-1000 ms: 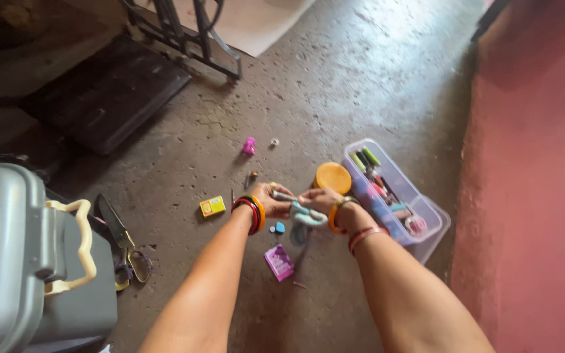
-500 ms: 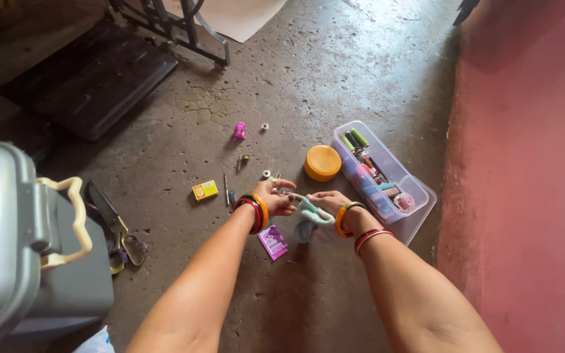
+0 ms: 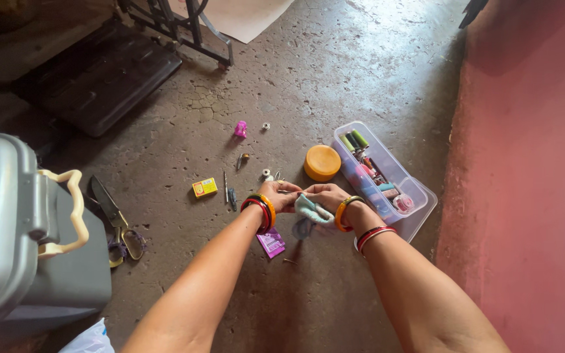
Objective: The person sits on the floor and wipes various small sewing supplies, including bobbins, a small box, and a pink plastic item, using a light blue cloth. The person places the cleaned items into a clear plastic container and a small yellow container.
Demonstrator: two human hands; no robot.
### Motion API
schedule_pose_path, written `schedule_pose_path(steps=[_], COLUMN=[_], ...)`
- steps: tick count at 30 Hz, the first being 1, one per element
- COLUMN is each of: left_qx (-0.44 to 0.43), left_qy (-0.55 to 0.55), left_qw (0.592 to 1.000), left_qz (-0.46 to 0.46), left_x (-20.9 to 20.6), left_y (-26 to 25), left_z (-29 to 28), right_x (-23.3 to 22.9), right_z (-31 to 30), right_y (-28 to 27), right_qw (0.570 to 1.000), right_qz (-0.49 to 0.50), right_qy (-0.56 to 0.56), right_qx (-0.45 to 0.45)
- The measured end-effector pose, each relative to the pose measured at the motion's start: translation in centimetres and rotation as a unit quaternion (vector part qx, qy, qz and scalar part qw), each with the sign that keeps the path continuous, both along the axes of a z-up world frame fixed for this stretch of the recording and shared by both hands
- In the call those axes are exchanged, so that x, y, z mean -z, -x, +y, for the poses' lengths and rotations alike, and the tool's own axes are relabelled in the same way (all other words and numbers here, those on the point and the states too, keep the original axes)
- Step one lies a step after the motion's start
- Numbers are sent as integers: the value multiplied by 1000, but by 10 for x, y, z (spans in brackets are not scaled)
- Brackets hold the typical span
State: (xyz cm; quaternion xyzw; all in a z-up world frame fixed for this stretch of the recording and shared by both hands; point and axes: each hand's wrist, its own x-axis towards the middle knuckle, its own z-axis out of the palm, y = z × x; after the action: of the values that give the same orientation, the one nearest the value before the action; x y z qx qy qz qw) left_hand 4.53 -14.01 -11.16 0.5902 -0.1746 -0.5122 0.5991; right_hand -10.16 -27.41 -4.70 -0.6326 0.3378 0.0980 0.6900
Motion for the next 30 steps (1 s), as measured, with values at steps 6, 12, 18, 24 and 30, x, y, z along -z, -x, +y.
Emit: schedule_pose_path(steps=[6, 12, 18, 24, 30], left_qx=[-15, -14, -83, -97, -74], left_qy=[9, 21, 55, 29, 35], left_qw=[999, 1000, 993, 994, 995], left_qz=[37, -17, 63, 47, -52], left_x=[12, 19, 40, 41, 16], left_y=[-1, -6, -14, -20, -9], left_z=[8, 8, 6, 11, 12], right_x=[-12, -36, -15, 3, -7], right_z=[10, 27, 20, 12, 8], right_y=[4, -9, -26, -28, -33], right_qw=[998, 979, 985, 983, 961], right_qz=[56, 196, 50, -5, 125], right_qy=[1, 49, 140, 174, 229], right_qx=[28, -14, -86, -53, -95])
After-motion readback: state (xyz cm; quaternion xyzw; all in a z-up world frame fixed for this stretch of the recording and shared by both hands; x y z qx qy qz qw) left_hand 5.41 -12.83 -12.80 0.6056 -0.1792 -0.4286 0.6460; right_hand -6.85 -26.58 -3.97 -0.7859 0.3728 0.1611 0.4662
